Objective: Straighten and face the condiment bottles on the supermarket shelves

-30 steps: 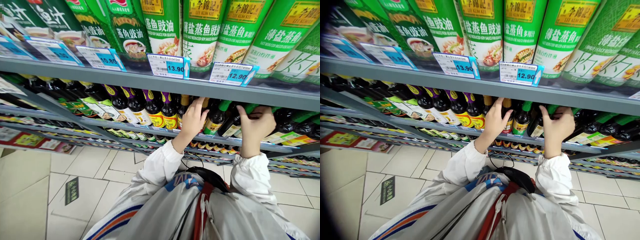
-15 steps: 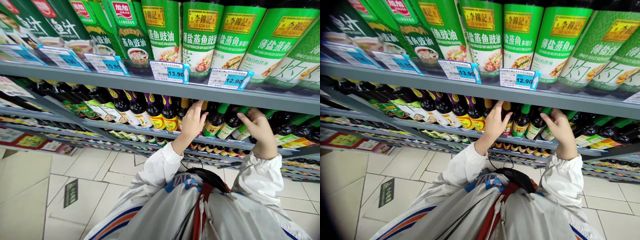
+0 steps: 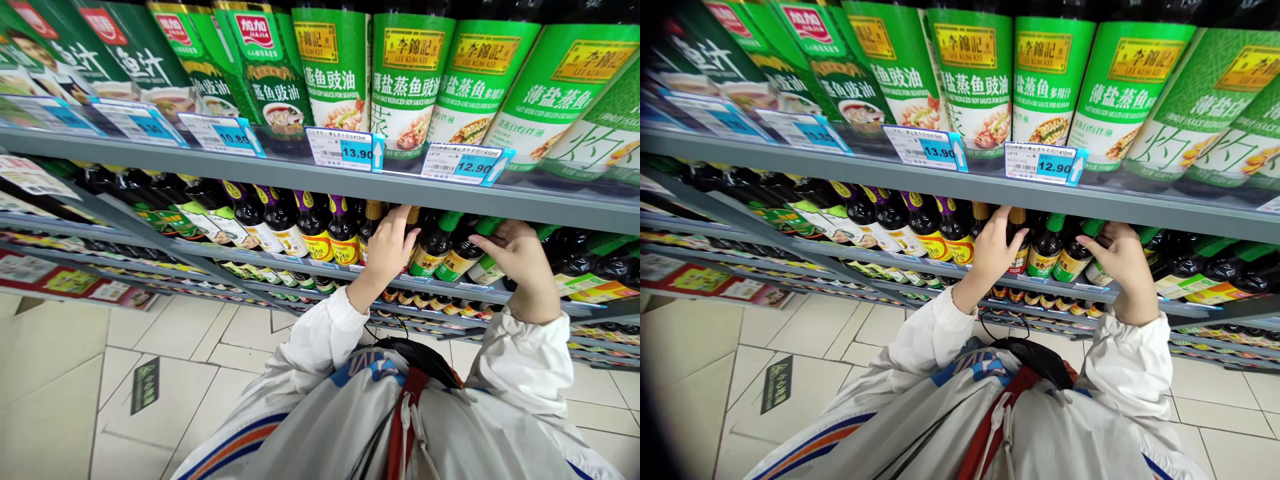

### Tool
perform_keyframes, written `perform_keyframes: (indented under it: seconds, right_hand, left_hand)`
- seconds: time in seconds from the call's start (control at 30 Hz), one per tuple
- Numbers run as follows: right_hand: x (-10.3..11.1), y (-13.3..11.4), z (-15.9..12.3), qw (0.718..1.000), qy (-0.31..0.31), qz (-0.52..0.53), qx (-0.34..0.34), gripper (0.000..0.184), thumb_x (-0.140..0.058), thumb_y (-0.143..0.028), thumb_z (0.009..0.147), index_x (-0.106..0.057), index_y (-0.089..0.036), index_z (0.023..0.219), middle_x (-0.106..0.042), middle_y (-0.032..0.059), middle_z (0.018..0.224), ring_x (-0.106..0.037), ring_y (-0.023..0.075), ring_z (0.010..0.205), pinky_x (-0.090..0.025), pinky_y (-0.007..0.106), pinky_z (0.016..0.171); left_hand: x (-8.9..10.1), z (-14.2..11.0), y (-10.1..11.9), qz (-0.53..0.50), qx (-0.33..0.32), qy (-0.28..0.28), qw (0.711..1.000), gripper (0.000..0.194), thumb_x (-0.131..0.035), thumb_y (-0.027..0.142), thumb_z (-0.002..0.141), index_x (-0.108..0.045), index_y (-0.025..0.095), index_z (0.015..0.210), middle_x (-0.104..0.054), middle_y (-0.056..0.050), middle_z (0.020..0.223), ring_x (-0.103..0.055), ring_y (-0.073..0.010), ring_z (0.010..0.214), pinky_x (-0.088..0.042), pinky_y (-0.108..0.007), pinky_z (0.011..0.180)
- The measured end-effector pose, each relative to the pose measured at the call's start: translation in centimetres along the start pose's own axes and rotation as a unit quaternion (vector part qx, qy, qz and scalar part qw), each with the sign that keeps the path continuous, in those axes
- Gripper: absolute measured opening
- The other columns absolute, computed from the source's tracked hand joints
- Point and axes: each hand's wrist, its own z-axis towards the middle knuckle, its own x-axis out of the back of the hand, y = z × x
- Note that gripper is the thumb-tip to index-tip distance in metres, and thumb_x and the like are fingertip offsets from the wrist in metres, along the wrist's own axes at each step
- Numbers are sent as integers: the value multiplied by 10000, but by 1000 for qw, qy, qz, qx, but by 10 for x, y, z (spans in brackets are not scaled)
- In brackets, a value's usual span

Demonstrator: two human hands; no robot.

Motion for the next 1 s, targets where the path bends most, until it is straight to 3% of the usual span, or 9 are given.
perform_keyframes:
  seconds: [0.1, 0.2, 0.27, 0.3, 0.37, 0.53, 0.63, 0.77, 1.0]
  right_hand:
    - [0, 0, 2, 996, -62, 64, 5, 499, -755, -675, 710, -615, -254, 939, -693, 119, 1002, -663, 345, 994, -585, 495, 877]
    - [-15, -5, -5, 995, 88, -22, -28, 608, -837, -679, 611, -563, -246, 936, -682, 123, 960, -668, 356, 905, -579, 508, 828]
    - [-25, -9, -11, 971, 199, -122, -54, 603, -866, -661, 593, -541, -240, 878, -669, 104, 867, -662, 352, 797, -563, 505, 769]
    - [-29, -9, -13, 962, 220, -149, -60, 569, -855, -651, 624, -538, -240, 856, -667, 94, 843, -659, 343, 767, -556, 495, 756]
    - [-30, -7, -13, 970, 202, -124, -48, 481, -805, -623, 712, -546, -242, 850, -679, 80, 853, -665, 321, 765, -558, 463, 751]
    - [-18, 8, -9, 998, 45, 29, 15, 415, -728, -610, 800, -563, -257, 940, -700, 90, 1015, -671, 316, 913, -569, 450, 823]
    - [-16, 8, -11, 998, 46, -34, 18, 435, -688, -623, 825, -524, -254, 984, -674, 77, 891, -642, 286, 743, -542, 430, 719]
    - [-15, -1, -14, 980, 65, -188, 6, 472, -598, -679, 847, -452, -253, 987, -471, -16, 583, -467, 238, 506, -417, 387, 571]
    - [-7, 2, -11, 990, -3, -136, 25, 479, -601, -699, 877, -513, -249, 1014, -623, 57, 772, -592, 276, 676, -493, 419, 662]
  left_hand:
    - [0, 0, 0, -4, 0, -6, 1000, 480, -532, 356, 1003, -452, 141, 1426, -606, -187, 1396, -626, -261, 1259, -547, -334, 1009]
    - [1, 1, 1, -1, -4, -5, 1000, 479, -537, 346, 1002, -454, 138, 1426, -618, -187, 1377, -635, -262, 1244, -549, -334, 1003]
    - [2, 1, 2, 1, -7, -6, 1000, 477, -526, 352, 1006, -452, 140, 1427, -618, -187, 1376, -639, -262, 1234, -552, -332, 995]
    - [2, 1, 2, 2, -7, -8, 1000, 475, -516, 357, 1010, -449, 143, 1429, -617, -187, 1377, -641, -261, 1232, -554, -330, 990]
    - [2, 1, 2, 7, -8, -7, 1000, 464, -496, 364, 1018, -450, 151, 1427, -619, -182, 1376, -644, -257, 1226, -558, -324, 979]
    - [1, 0, 1, 12, -10, 8, 1000, 453, -485, 376, 1021, -455, 159, 1417, -621, -172, 1379, -640, -248, 1237, -557, -317, 991]
    - [0, -1, 0, 1, -4, 2, 1000, 458, -484, 388, 1020, -454, 160, 1416, -609, -175, 1395, -626, -253, 1259, -550, -329, 1010]
    - [1, 0, 0, -6, -6, -4, 1000, 457, -481, 380, 1021, -454, 152, 1416, -603, -180, 1401, -619, -258, 1271, -540, -331, 1021]
    - [1, 0, 0, 6, -2, 3, 1000, 469, -470, 415, 1024, -456, 150, 1411, -619, -181, 1374, -644, -257, 1229, -552, -310, 978]
